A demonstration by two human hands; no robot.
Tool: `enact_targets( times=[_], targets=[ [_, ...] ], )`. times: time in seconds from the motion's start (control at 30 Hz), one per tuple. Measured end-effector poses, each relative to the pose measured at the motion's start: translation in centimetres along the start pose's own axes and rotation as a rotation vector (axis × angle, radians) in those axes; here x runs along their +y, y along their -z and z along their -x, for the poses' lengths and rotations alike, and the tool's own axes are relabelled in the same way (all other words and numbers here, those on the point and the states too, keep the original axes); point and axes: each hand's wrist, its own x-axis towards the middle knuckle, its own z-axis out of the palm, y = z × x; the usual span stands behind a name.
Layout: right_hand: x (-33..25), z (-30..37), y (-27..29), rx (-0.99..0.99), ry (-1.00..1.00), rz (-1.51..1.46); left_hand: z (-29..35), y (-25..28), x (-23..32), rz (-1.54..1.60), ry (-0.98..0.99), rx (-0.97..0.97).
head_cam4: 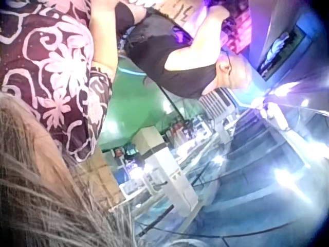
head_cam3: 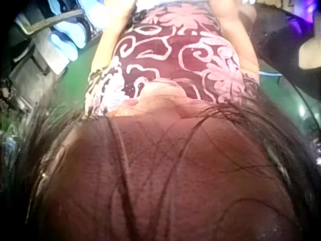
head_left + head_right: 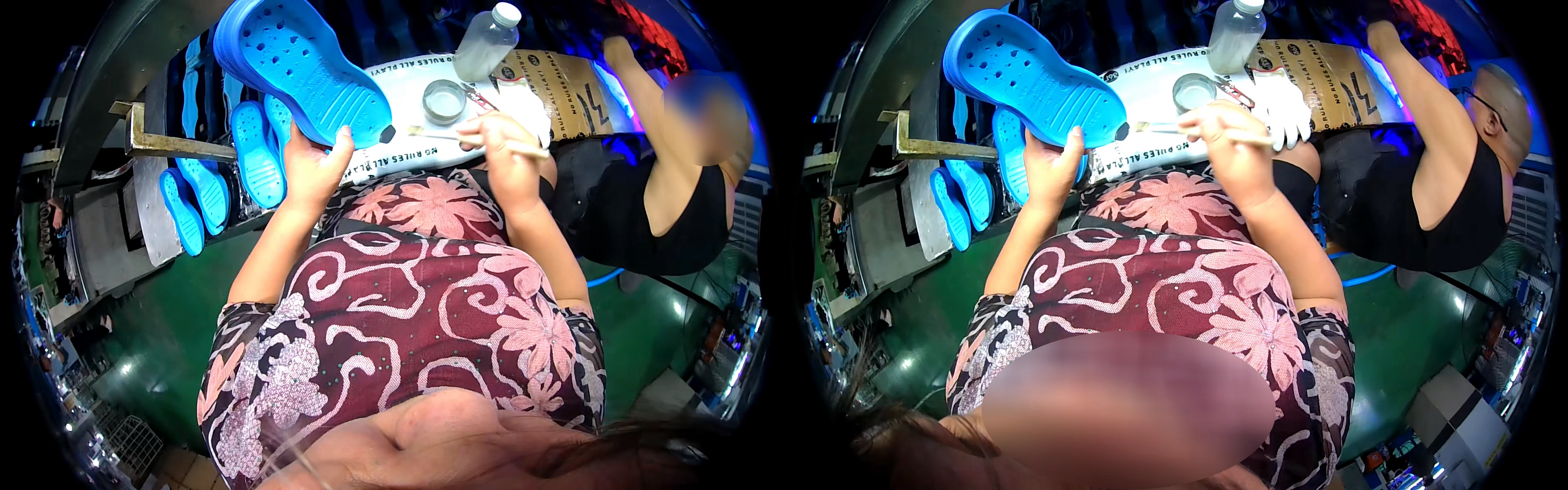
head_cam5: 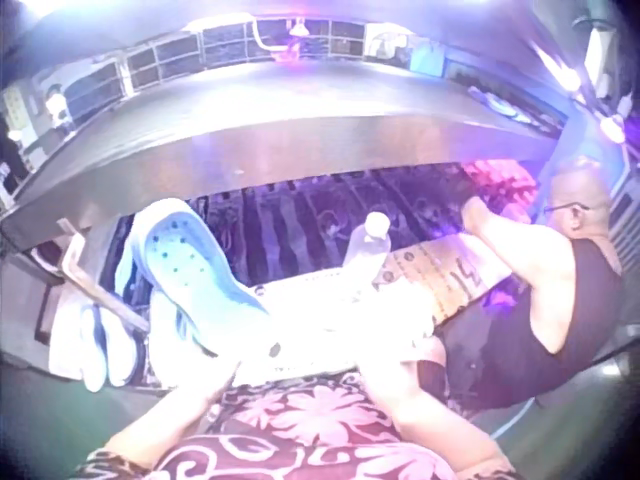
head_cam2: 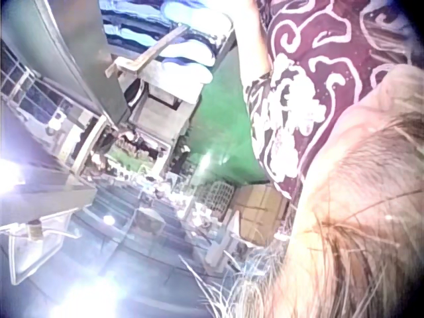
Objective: The person repeatedly picks up shoe soles and applies adhesive to them using a brush.
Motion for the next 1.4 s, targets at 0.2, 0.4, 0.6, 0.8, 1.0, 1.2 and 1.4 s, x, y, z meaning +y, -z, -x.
enact_targets(
  times=[0.2, 0.4, 0.6, 0.8, 1.0, 1.2, 1.4],
  targets=[
    [0.3, -0.8, -0.9, -0.043, 0.317, 0.240, -0.2, -1.1, -0.1, -0.007, -0.035, -0.056],
    [1.2, -1.3, -1.2, -0.081, 0.309, 0.262, -0.4, -1.9, 0.0, -0.073, -0.039, -0.055],
    [1.8, -1.2, -1.6, -0.095, 0.275, 0.286, -1.0, -1.8, -0.1, -0.163, -0.091, -0.075],
    [1.4, -0.9, -0.7, -0.085, 0.230, 0.257, -0.9, -1.7, -0.1, -0.178, -0.144, -0.061],
    [1.6, -1.0, -1.5, -0.114, 0.250, 0.270, -0.6, -1.5, -0.3, -0.180, -0.143, -0.074],
    [1.4, -0.4, -0.7, -0.083, 0.233, 0.288, 0.0, -1.0, 0.2, -0.283, -0.182, -0.140],
    [1.2, 0.1, -1.0, -0.108, 0.253, 0.212, 0.4, -1.4, -0.3, -0.237, -0.193, -0.084]
  ],
)
